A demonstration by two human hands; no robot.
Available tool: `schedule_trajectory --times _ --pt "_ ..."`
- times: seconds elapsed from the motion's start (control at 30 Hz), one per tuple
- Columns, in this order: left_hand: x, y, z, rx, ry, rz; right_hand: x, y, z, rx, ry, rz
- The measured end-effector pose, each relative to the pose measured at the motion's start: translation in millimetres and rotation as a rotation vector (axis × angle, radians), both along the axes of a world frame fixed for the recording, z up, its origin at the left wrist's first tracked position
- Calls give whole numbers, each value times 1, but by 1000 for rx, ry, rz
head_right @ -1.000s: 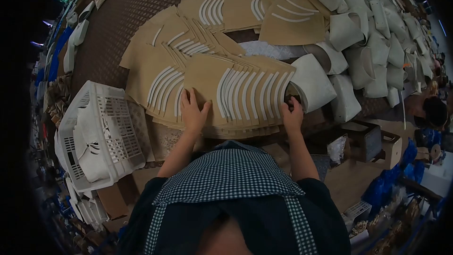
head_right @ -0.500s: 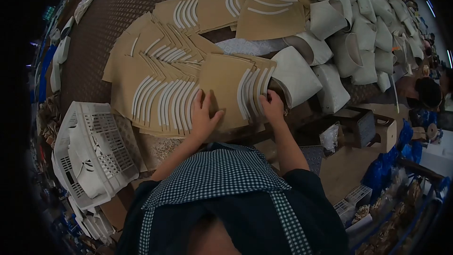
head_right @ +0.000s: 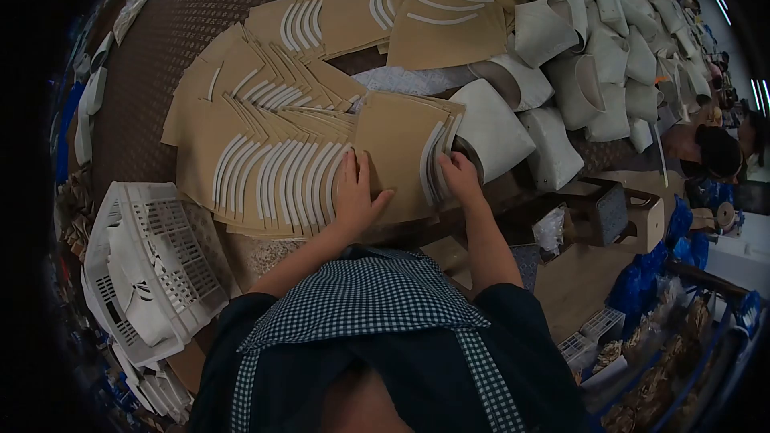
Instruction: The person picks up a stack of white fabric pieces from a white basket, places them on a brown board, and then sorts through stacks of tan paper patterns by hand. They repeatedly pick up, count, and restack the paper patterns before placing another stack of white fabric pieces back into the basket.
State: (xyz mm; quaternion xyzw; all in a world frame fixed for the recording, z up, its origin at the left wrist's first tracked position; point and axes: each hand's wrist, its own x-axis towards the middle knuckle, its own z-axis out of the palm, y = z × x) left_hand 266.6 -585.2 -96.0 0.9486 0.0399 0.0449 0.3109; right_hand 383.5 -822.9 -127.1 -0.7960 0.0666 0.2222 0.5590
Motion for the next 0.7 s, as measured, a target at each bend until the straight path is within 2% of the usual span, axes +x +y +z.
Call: schedule_trajectory --times 0.13,0.23,0.37,0.43,0.63,0.7 --pt "6 -11 3 -37 -3 -5 1 11 42 103 214 -134" --pt "9 -12 7 -60 -2 -56 11 4 25 204 230 63" --pt "15 -20 6 -177 2 -47 10 7 22 106 203 94" --pt "16 -21 9 -195 33 -39 3 11 37 70 149 127" --pt "20 -16 13 -438 57 -32 6 5 39 94 278 26" --pt "18 -17 10 -318 53 -17 2 3 34 24 203 79"
